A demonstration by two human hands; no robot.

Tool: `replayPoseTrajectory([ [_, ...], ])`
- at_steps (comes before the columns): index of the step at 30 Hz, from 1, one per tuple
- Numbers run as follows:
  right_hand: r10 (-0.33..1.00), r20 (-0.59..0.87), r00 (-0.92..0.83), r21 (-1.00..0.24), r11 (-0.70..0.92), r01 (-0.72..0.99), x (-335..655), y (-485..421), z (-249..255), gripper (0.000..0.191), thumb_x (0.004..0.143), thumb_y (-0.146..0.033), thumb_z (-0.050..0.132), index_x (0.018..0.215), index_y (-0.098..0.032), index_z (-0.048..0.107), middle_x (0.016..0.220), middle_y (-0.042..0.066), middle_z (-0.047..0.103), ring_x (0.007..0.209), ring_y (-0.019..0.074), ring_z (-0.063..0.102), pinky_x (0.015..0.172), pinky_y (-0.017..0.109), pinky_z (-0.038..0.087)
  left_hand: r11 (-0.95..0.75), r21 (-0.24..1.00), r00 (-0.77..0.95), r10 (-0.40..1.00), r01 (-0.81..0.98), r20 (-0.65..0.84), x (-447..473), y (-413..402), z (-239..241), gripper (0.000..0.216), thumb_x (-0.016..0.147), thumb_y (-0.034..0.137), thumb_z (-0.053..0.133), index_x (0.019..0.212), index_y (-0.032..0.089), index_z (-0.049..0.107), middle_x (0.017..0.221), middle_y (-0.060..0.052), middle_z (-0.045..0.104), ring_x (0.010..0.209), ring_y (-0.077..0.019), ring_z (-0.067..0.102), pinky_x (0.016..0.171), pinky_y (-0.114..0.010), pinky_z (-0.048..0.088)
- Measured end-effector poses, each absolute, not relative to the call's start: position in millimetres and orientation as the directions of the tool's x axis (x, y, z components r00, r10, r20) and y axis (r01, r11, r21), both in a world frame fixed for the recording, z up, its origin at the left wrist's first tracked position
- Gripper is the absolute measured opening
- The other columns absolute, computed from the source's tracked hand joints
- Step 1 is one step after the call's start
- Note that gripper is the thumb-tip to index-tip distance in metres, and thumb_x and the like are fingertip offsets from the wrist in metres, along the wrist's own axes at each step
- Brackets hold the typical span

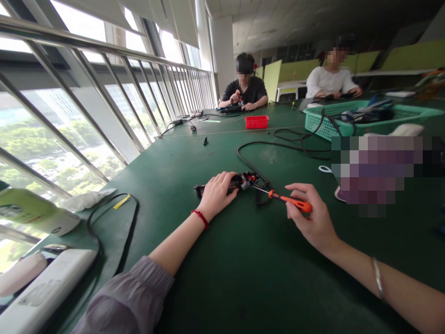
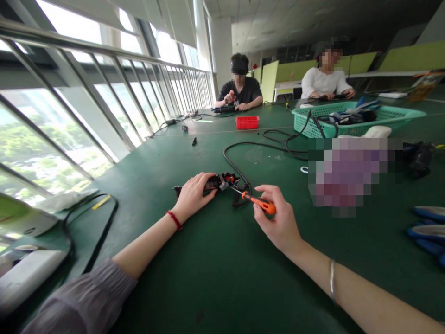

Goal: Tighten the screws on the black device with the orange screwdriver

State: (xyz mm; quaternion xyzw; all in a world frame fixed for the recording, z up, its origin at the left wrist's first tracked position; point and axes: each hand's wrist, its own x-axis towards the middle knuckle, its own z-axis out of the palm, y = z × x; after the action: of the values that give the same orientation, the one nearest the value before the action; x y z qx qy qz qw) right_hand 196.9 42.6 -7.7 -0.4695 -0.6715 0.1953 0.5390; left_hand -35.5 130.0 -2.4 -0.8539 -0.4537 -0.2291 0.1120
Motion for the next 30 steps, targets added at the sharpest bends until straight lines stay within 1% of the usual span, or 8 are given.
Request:
replayPoseTrajectory([
  [3, 0.824, 0.567, 0.01, -0.76, 0.518, 0.391, 196.8, 45.0, -9.1, 0.032, 0.078, -0.021, 0.055, 0.109, -0.021, 0.046, 0.076, -0.001, 0.055, 0.063, 0.013, 0.056, 0.063, 0.028, 0.046, -0.555, 0.03, 0.474, 0.736, 0.831, 0.483, -35.3, 130.5, -2.2, 0.036, 0.084, 0.029, 0.051, 0.119, 0.02, 0.045, 0.107, -0.006, 0.06, 0.097, -0.0217, 0.057, 0.083, -0.034, 0.044],
  [9, 0.907, 0.42, -0.032, -0.842, 0.403, 0.358, 198.5, 43.8, -9.4, 0.019, 0.09, -0.031, 0.043, 0.105, -0.021, 0.05, 0.05, -0.008, 0.042, 0.042, 0.0106, 0.043, 0.047, 0.024, 0.036, -0.56, 0.032, 0.479, 0.737, 0.828, 0.477, -35.2, 130.6, -1.8, 0.036, 0.085, 0.029, 0.05, 0.119, 0.019, 0.045, 0.108, -0.006, 0.059, 0.096, -0.0218, 0.057, 0.083, -0.034, 0.044],
  [11, 0.886, 0.464, -0.012, -0.818, 0.433, 0.378, 198.0, 43.9, -8.9, 0.019, 0.086, -0.027, 0.048, 0.104, -0.021, 0.049, 0.055, -0.007, 0.046, 0.047, 0.0108, 0.047, 0.051, 0.025, 0.039, -0.555, 0.036, 0.475, 0.742, 0.831, 0.473, -35.2, 130.8, -2.0, 0.036, 0.085, 0.029, 0.049, 0.12, 0.019, 0.045, 0.108, -0.007, 0.06, 0.096, -0.0217, 0.057, 0.083, -0.034, 0.044],
  [15, 0.834, 0.552, 0.01, -0.767, 0.503, 0.399, 196.5, 44.3, -7.5, 0.033, 0.078, -0.021, 0.057, 0.108, -0.021, 0.046, 0.075, -0.002, 0.054, 0.063, 0.0123, 0.055, 0.062, 0.026, 0.044, -0.55, 0.035, 0.471, 0.744, 0.834, 0.474, -35.0, 131.1, -2.4, 0.037, 0.085, 0.029, 0.049, 0.12, 0.019, 0.044, 0.108, -0.007, 0.06, 0.097, -0.022, 0.057, 0.084, -0.035, 0.044],
  [19, 0.908, 0.415, -0.059, -0.837, 0.407, 0.367, 196.9, 43.6, -7.5, 0.02, 0.087, -0.03, 0.047, 0.105, -0.021, 0.048, 0.053, -0.008, 0.043, 0.045, 0.0104, 0.044, 0.047, 0.024, 0.037, -0.556, 0.03, 0.478, 0.739, 0.831, 0.475, -34.9, 131.4, -2.3, 0.037, 0.085, 0.028, 0.049, 0.121, 0.018, 0.044, 0.108, -0.007, 0.059, 0.097, -0.022, 0.057, 0.084, -0.035, 0.044],
  [21, 0.921, 0.386, -0.052, -0.854, 0.378, 0.357, 197.1, 44.0, -8.3, 0.02, 0.089, -0.032, 0.045, 0.105, -0.021, 0.048, 0.05, -0.008, 0.041, 0.043, 0.0105, 0.042, 0.046, 0.024, 0.035, -0.556, 0.032, 0.477, 0.739, 0.83, 0.476, -34.9, 131.6, -2.4, 0.038, 0.085, 0.028, 0.049, 0.121, 0.018, 0.044, 0.108, -0.007, 0.059, 0.097, -0.0221, 0.056, 0.084, -0.035, 0.044],
  [27, 0.817, 0.574, 0.055, -0.761, 0.508, 0.403, 196.3, 46.6, -9.0, 0.039, 0.077, -0.022, 0.061, 0.111, -0.022, 0.044, 0.078, -0.001, 0.056, 0.068, 0.0134, 0.057, 0.069, 0.028, 0.046, -0.554, 0.032, 0.476, 0.743, 0.832, 0.47, -35.4, 132.5, -3.1, 0.038, 0.086, 0.028, 0.047, 0.122, 0.02, 0.043, 0.109, -0.007, 0.059, 0.098, -0.0221, 0.057, 0.085, -0.035, 0.043],
  [30, 0.887, 0.461, -0.005, -0.818, 0.427, 0.386, 196.3, 45.2, -7.9, 0.026, 0.083, -0.029, 0.055, 0.107, -0.022, 0.047, 0.062, -0.005, 0.05, 0.052, 0.0111, 0.05, 0.053, 0.024, 0.043, -0.552, 0.033, 0.475, 0.744, 0.833, 0.47, -35.5, 132.6, -3.3, 0.038, 0.086, 0.028, 0.047, 0.123, 0.02, 0.043, 0.109, -0.007, 0.059, 0.099, -0.0222, 0.056, 0.085, -0.035, 0.043],
])
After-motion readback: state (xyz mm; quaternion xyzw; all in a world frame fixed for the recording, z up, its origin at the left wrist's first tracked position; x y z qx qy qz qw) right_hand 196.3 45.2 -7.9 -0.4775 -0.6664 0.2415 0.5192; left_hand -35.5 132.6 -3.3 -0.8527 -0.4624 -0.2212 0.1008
